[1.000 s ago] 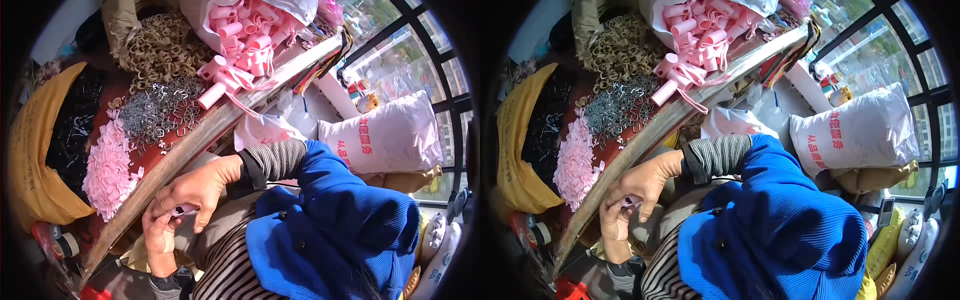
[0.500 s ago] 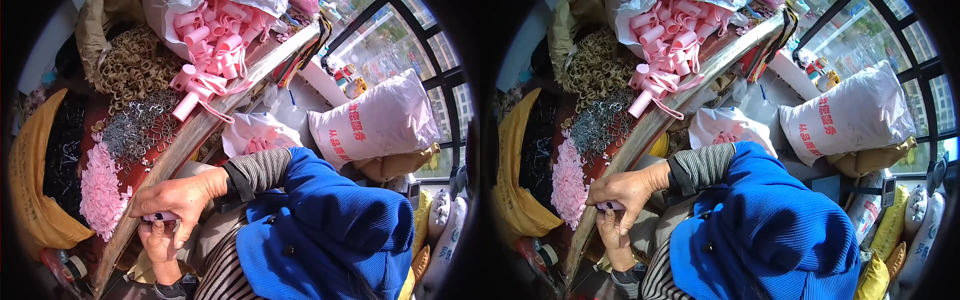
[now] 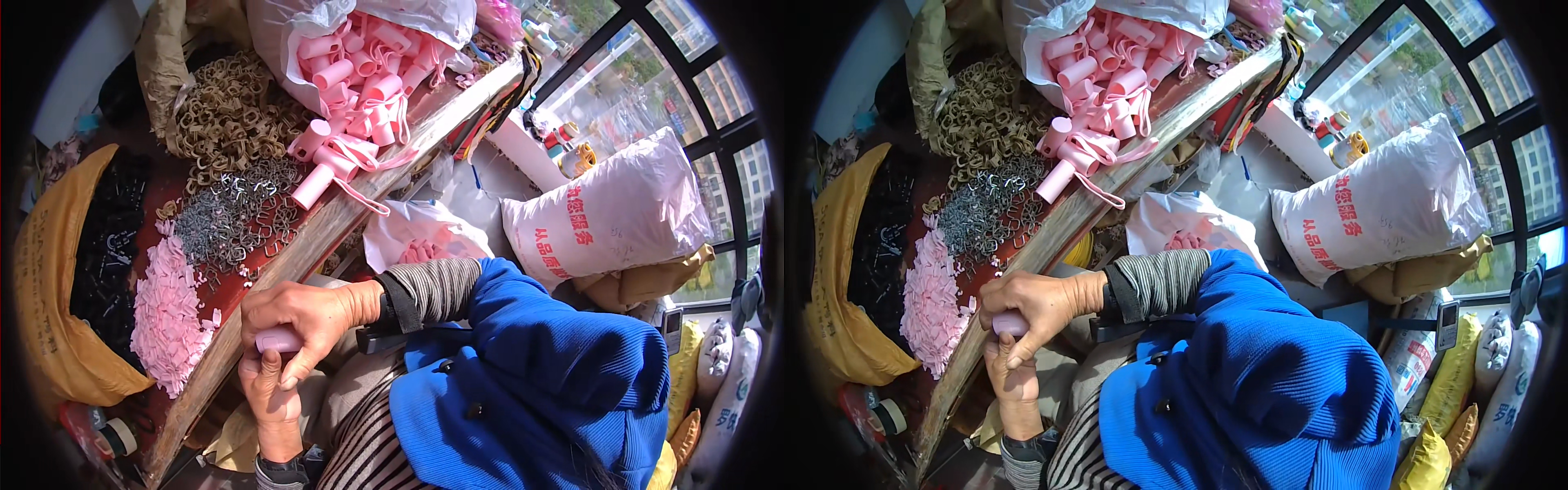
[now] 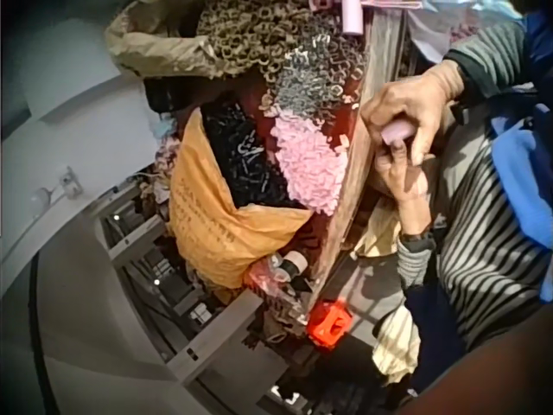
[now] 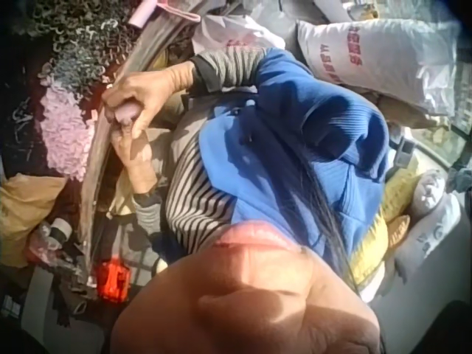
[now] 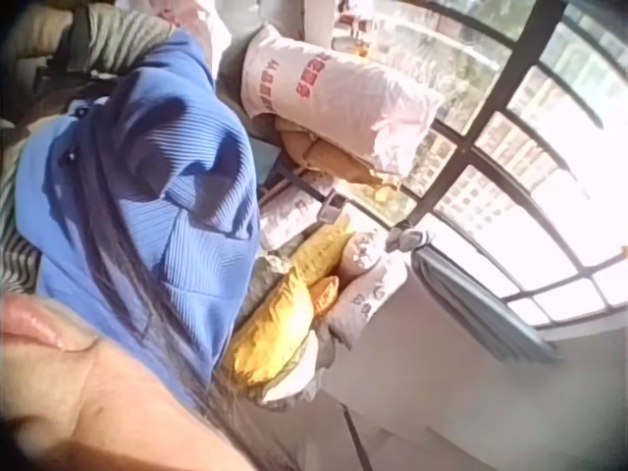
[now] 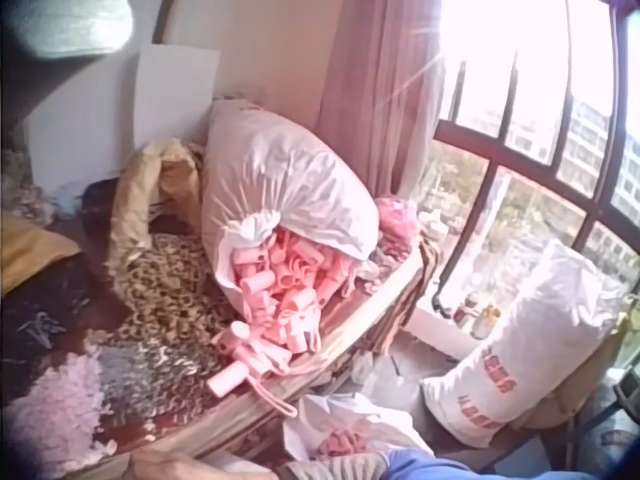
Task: Assembling small plastic components and metal clips at a production workbench.
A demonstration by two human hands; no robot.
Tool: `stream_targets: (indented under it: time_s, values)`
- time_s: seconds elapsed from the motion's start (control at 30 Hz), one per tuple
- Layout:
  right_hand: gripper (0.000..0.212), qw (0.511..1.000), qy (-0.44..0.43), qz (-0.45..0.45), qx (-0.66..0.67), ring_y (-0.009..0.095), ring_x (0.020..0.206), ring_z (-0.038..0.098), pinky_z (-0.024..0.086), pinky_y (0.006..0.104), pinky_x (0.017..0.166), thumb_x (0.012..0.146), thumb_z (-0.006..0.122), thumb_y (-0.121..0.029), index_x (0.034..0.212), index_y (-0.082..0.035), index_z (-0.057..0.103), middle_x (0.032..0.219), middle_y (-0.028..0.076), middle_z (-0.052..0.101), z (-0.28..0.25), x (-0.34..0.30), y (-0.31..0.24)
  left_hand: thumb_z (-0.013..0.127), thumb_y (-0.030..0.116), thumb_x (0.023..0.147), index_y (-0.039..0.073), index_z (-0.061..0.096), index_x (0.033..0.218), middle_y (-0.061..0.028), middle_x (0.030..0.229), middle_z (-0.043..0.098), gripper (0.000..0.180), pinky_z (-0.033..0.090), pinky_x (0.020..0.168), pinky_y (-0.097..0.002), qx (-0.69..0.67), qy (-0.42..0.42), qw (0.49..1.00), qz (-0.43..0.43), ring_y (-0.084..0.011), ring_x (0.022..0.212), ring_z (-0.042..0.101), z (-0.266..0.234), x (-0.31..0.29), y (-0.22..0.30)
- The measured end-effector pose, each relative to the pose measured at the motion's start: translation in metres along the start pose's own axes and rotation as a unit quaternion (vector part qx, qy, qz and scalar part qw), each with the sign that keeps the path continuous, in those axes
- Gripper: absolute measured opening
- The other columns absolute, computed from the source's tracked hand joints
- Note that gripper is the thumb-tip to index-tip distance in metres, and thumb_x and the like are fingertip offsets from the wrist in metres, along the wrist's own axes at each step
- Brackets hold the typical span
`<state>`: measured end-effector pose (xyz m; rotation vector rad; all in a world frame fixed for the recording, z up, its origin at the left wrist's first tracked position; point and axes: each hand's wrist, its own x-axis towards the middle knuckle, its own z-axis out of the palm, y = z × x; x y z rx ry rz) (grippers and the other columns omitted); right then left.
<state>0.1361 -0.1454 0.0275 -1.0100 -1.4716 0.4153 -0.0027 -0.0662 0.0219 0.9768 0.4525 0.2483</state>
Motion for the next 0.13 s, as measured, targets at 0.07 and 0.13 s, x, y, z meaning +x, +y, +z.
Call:
stream_targets:
  time_s: [0.07, 0.13]
  values:
    - [0.051, 1.0, -0.007, 0.028, 0.011, 0.027, 0.075, 0.053, 0.044, 0.0335, 0.065, 0.06, 0.072, -0.044, 0.083, -0.001, 0.056, 0.08, 0.011, 0.053, -0.0022, -0.0036, 0.0021, 0.066, 0.032, 0.073, 0.0, 0.044, 0.111, -0.0038, 0.1, 0.05, 0.055, 0.04, 0.079, -0.0256, 0.003, -0.009, 1.0, -0.011, -0.0141, 0.09, 0.049, -0.0019, 0.0016, -0.0047]
    - [0.05, 0.998, -0.027, 0.051, -0.015, 0.026, 0.074, 0.053, 0.044, 0.0336, 0.064, 0.061, 0.071, -0.044, 0.083, -0.002, 0.056, 0.079, 0.01, 0.053, -0.0063, -0.0104, -0.0005, 0.064, 0.032, 0.074, 0.003, 0.041, 0.116, -0.0023, 0.105, 0.048, 0.056, 0.039, 0.081, -0.0254, 0.011, -0.025, 0.999, -0.039, -0.0155, 0.095, 0.048, -0.0056, 0.0013, -0.0105]
